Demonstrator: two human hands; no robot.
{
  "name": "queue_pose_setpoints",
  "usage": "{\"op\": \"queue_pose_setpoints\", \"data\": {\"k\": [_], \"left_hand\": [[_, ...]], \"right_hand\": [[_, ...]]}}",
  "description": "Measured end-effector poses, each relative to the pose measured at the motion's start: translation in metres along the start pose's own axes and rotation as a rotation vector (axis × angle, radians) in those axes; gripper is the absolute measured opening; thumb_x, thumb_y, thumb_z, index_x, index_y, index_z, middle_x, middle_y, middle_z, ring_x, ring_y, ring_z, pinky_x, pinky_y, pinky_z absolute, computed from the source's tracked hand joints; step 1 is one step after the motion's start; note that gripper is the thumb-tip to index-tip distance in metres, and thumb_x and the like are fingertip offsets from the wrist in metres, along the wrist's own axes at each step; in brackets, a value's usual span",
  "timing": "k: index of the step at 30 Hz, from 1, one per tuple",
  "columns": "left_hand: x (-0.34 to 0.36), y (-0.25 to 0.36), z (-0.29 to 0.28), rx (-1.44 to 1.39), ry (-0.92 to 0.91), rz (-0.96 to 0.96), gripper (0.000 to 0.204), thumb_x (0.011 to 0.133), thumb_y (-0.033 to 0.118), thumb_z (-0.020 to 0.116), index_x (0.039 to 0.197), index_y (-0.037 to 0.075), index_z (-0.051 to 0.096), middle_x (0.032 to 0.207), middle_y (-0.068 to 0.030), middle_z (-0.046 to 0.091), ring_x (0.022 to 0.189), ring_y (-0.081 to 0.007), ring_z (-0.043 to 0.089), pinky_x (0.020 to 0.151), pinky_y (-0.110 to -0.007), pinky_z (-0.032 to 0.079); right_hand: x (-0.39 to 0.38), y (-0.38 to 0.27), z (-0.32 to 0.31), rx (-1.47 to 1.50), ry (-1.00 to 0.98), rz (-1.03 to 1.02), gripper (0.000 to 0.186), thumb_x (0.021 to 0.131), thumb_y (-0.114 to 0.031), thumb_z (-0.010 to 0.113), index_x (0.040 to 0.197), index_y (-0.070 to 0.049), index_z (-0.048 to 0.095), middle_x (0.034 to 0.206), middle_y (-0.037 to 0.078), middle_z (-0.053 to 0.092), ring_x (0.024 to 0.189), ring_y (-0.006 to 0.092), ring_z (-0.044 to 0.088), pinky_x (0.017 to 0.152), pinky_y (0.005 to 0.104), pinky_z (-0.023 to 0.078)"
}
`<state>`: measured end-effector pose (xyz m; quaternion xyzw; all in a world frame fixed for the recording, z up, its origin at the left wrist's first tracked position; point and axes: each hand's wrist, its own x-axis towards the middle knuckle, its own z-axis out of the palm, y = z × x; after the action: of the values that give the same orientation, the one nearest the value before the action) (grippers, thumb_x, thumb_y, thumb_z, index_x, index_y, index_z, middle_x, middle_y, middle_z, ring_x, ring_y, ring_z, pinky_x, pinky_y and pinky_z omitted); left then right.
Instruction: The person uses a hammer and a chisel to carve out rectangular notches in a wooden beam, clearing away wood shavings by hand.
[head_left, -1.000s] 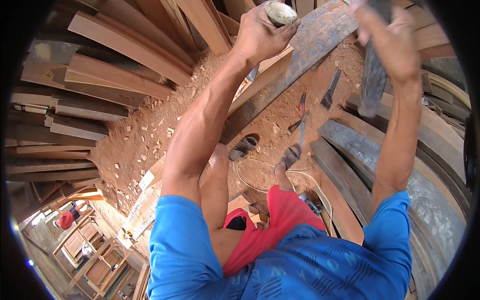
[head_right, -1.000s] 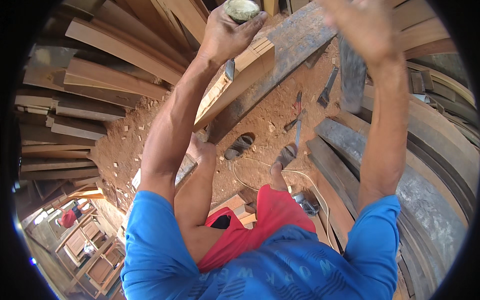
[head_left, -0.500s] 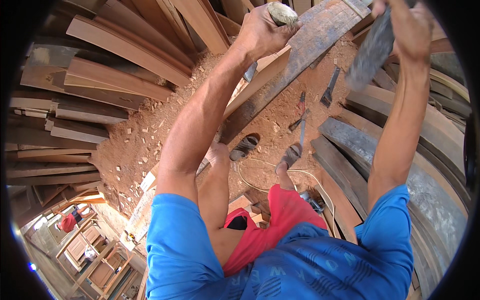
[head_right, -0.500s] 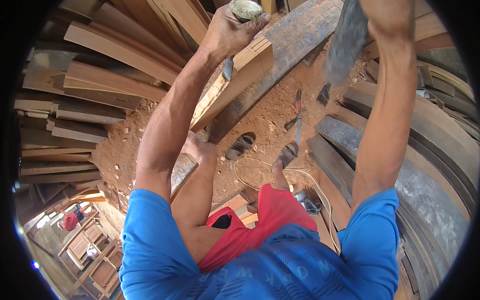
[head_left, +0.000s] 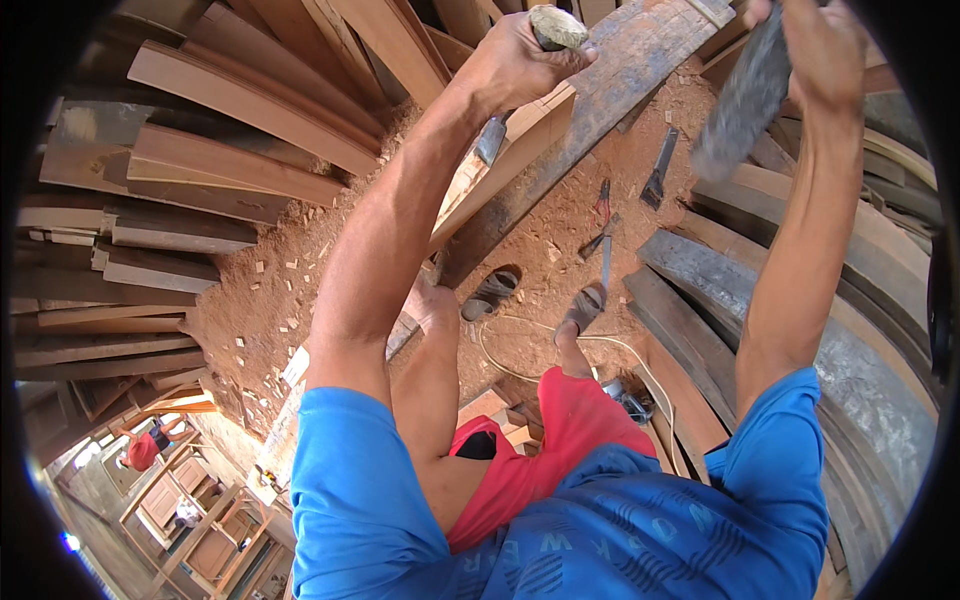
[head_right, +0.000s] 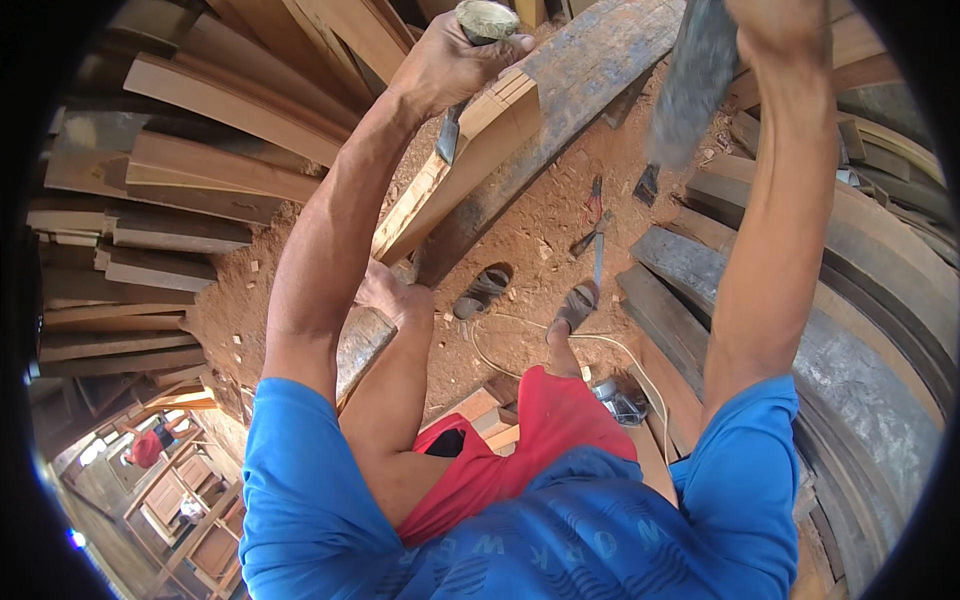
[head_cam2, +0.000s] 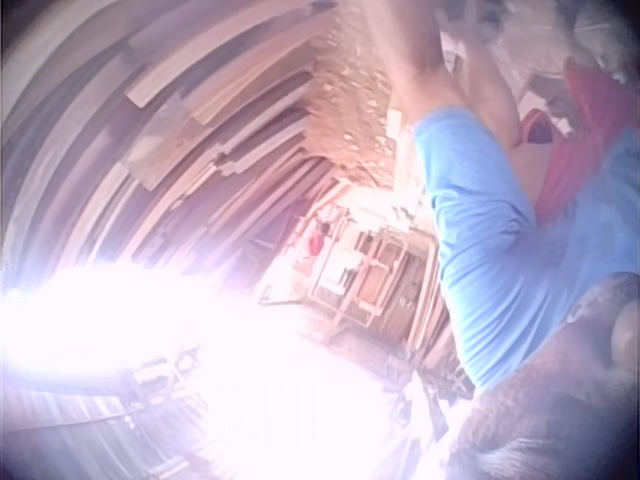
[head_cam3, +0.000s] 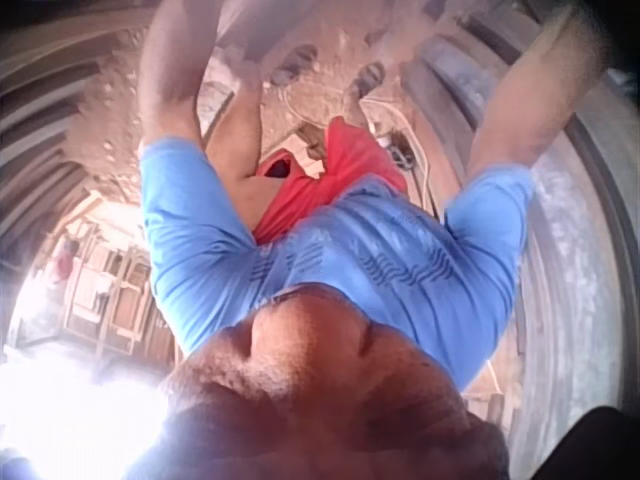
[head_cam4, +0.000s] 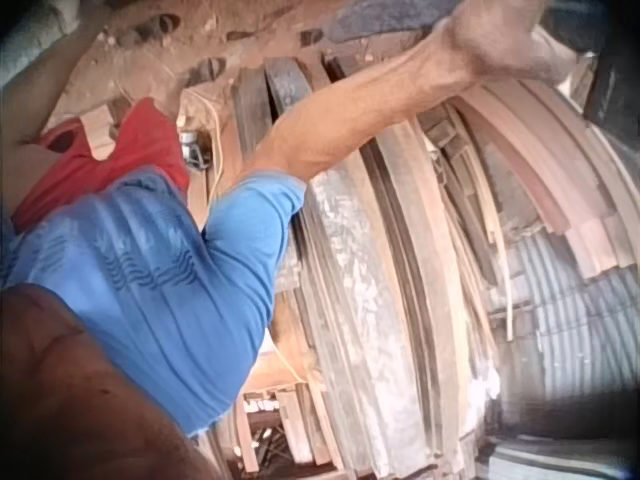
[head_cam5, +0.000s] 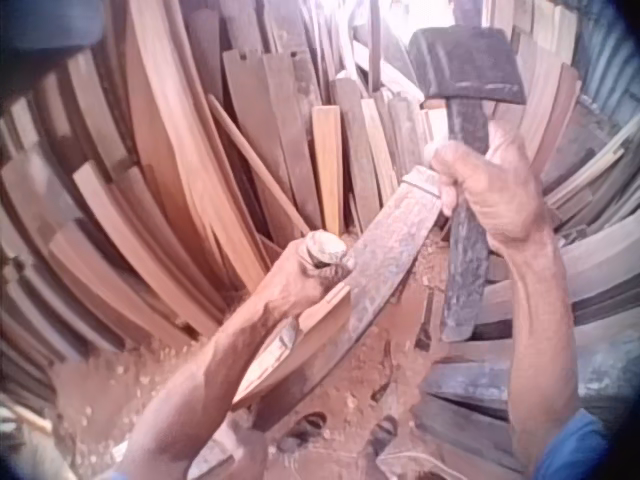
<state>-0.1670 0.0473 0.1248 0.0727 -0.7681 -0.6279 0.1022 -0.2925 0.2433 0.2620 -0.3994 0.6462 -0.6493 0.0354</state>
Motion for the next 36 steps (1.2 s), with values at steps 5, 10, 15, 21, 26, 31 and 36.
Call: {"op": "queue_pose_setpoints", "data": {"k": [5,10,15,21,26,31,36], "left_hand": [[-0.009,0.011,0.001,0.344,0.04,0.088,0.025,0.096,0.031,0.077,0.095,0.007,0.07,0.08,0.002,0.067,0.075,-0.0106,0.058,0.071,-0.032,0.052],[-0.02,0.002,-0.012,0.293,0.104,0.047,0.03,0.096,0.035,0.076,0.092,0.007,0.068,0.076,0.0048,0.059,0.073,-0.0073,0.054,0.068,-0.029,0.049],[-0.005,-0.015,-0.006,0.124,0.108,0.125,0.016,0.093,0.017,0.078,0.098,0.005,0.068,0.082,0.0023,0.067,0.076,-0.009,0.059,0.07,-0.027,0.051],[-0.03,0.004,-0.013,0.312,0.088,0.131,0.027,0.097,0.029,0.076,0.089,0.004,0.067,0.07,0.0051,0.06,0.068,-0.0066,0.054,0.065,-0.028,0.05],[-0.026,-0.01,-0.01,0.383,0.139,0.123,0.027,0.096,0.031,0.076,0.098,0.006,0.068,0.08,0.0029,0.067,0.075,-0.0082,0.058,0.071,-0.03,0.052],[-0.014,0.001,0.006,0.339,0.06,0.106,0.031,0.096,0.033,0.076,0.097,0.004,0.066,0.08,0.0027,0.064,0.074,-0.01,0.055,0.072,-0.03,0.051],[-0.028,-0.006,-0.003,0.282,0.105,0.062,0.024,0.095,0.022,0.078,0.1,0.002,0.066,0.09,0.0014,0.07,0.084,-0.0094,0.06,0.078,-0.029,0.052]], "right_hand": [[-0.024,0.084,0.0,-1.002,-0.423,-0.105,0.026,0.093,-0.021,0.068,0.11,-0.001,0.066,0.075,0.006,0.066,0.065,0.0094,0.061,0.063,0.029,0.051],[-0.043,0.045,0.02,-0.511,-0.343,0.129,0.029,0.093,-0.024,0.07,0.109,0.0,0.066,0.075,0.003,0.063,0.063,0.0088,0.058,0.063,0.0275,0.051],[0.006,0.008,-0.003,-0.051,0.094,-0.158,0.016,0.094,-0.007,0.061,0.078,-0.008,0.061,0.062,-0.003,0.057,0.049,0.0057,0.053,0.045,0.0231,0.043],[-0.045,0.084,0.027,-0.815,-0.429,-0.083,0.037,0.093,-0.03,0.071,0.103,0.005,0.065,0.081,0.007,0.069,0.075,0.0185,0.066,0.069,0.036,0.054],[-0.034,0.04,0.027,-0.291,-0.217,-0.003,0.019,0.09,-0.017,0.067,0.094,0.001,0.065,0.085,0.014,0.066,0.078,0.0218,0.064,0.071,0.038,0.049],[-0.008,0.03,-0.005,-0.376,-0.008,0.056,0.009,0.093,-0.01,0.063,0.096,-0.002,0.062,0.072,0.002,0.061,0.055,0.0099,0.056,0.054,0.0278,0.046],[-0.06,0.063,0.036,-0.673,-0.523,0.236,0.035,0.088,-0.021,0.068,0.11,0.005,0.065,0.091,0.019,0.069,0.085,0.0293,0.068,0.083,0.0477,0.055]]}}
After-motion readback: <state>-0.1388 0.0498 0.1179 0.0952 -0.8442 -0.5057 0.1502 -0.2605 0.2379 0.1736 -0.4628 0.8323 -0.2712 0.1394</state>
